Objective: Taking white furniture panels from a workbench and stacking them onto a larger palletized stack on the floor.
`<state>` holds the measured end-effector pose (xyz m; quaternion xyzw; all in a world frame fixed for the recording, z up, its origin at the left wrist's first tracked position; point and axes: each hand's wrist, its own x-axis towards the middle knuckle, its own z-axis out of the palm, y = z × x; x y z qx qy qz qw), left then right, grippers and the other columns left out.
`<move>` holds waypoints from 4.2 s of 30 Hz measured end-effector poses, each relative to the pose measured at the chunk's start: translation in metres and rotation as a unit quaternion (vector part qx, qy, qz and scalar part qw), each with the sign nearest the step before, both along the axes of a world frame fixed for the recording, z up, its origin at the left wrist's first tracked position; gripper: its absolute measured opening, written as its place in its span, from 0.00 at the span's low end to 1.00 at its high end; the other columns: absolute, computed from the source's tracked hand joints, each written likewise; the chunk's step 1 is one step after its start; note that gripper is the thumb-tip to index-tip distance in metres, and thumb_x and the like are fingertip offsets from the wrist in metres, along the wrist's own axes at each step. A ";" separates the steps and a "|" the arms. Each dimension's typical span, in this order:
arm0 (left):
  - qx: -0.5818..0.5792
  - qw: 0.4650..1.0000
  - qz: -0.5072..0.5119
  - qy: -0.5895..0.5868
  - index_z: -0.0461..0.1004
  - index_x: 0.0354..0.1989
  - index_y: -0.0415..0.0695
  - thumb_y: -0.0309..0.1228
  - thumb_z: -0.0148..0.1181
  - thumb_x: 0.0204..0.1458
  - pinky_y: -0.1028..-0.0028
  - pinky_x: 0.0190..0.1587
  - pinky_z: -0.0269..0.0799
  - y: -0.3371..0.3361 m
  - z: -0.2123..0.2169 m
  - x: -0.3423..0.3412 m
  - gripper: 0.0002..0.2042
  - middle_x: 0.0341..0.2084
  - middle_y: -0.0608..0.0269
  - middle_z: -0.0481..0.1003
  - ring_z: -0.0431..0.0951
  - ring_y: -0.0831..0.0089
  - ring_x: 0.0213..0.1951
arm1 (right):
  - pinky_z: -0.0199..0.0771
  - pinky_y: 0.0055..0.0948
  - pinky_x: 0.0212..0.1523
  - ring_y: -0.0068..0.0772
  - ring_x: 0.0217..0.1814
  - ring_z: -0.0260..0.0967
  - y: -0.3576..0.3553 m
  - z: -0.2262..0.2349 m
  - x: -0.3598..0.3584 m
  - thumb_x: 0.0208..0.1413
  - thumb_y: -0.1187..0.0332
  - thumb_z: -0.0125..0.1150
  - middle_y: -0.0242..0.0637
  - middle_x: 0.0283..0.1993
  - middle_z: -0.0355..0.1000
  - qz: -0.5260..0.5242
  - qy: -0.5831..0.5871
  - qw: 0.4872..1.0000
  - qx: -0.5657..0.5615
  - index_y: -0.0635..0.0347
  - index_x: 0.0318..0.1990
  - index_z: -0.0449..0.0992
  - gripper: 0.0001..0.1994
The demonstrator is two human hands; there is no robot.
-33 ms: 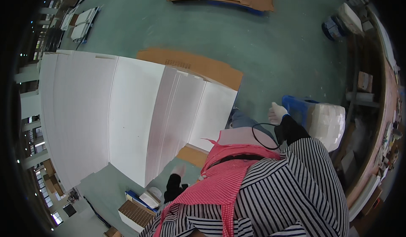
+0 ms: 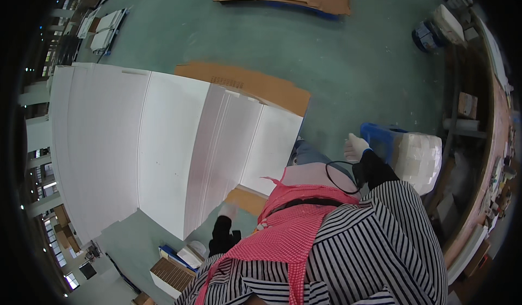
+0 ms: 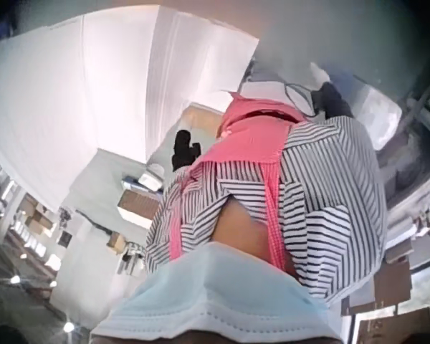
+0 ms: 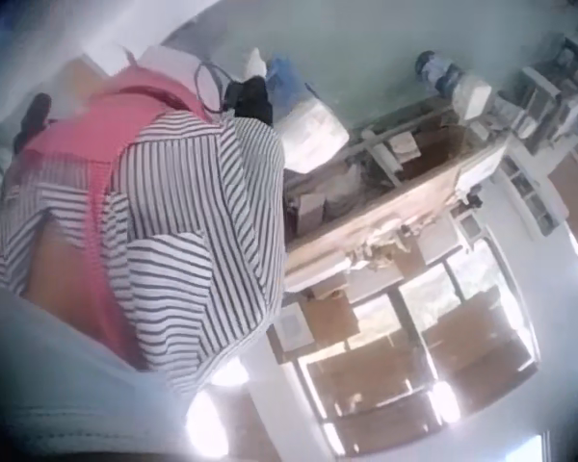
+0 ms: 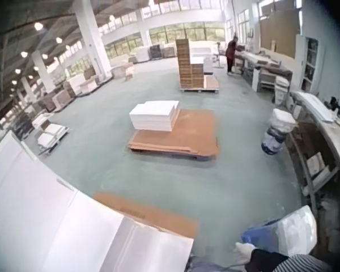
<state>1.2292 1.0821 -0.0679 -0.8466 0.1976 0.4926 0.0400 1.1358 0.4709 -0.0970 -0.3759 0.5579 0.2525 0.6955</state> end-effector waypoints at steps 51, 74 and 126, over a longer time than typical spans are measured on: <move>0.053 0.874 -0.464 -0.132 0.79 0.39 0.43 0.53 0.43 0.53 0.56 0.50 0.70 -1.078 -0.001 0.387 0.26 0.41 0.46 0.76 0.76 0.49 0.45 | 0.67 0.24 0.27 0.25 0.27 0.68 -0.539 0.095 -0.133 0.63 0.50 0.47 0.31 0.25 0.69 -0.380 0.060 0.887 -0.257 0.60 0.34 0.77 0.21; 0.072 0.499 -0.845 0.179 0.77 0.38 0.40 0.52 0.48 0.57 0.71 0.17 0.71 -1.500 0.122 -0.506 0.24 0.16 0.56 0.75 0.69 0.73 0.12 | 0.72 0.39 0.34 0.42 0.29 0.75 -0.487 0.143 -0.374 0.57 0.42 0.43 0.45 0.26 0.77 -0.705 0.228 0.656 -0.146 0.64 0.33 0.80 0.30; -0.480 0.658 -0.511 0.276 0.65 0.57 0.29 0.31 0.56 0.55 0.68 0.59 0.64 -1.278 0.157 -1.378 0.23 0.53 0.43 0.71 0.72 0.60 0.55 | 0.68 0.47 0.48 0.57 0.47 0.71 -0.157 0.235 -1.604 0.53 0.49 0.44 0.55 0.42 0.73 -0.497 0.656 0.480 -0.304 0.63 0.37 0.79 0.25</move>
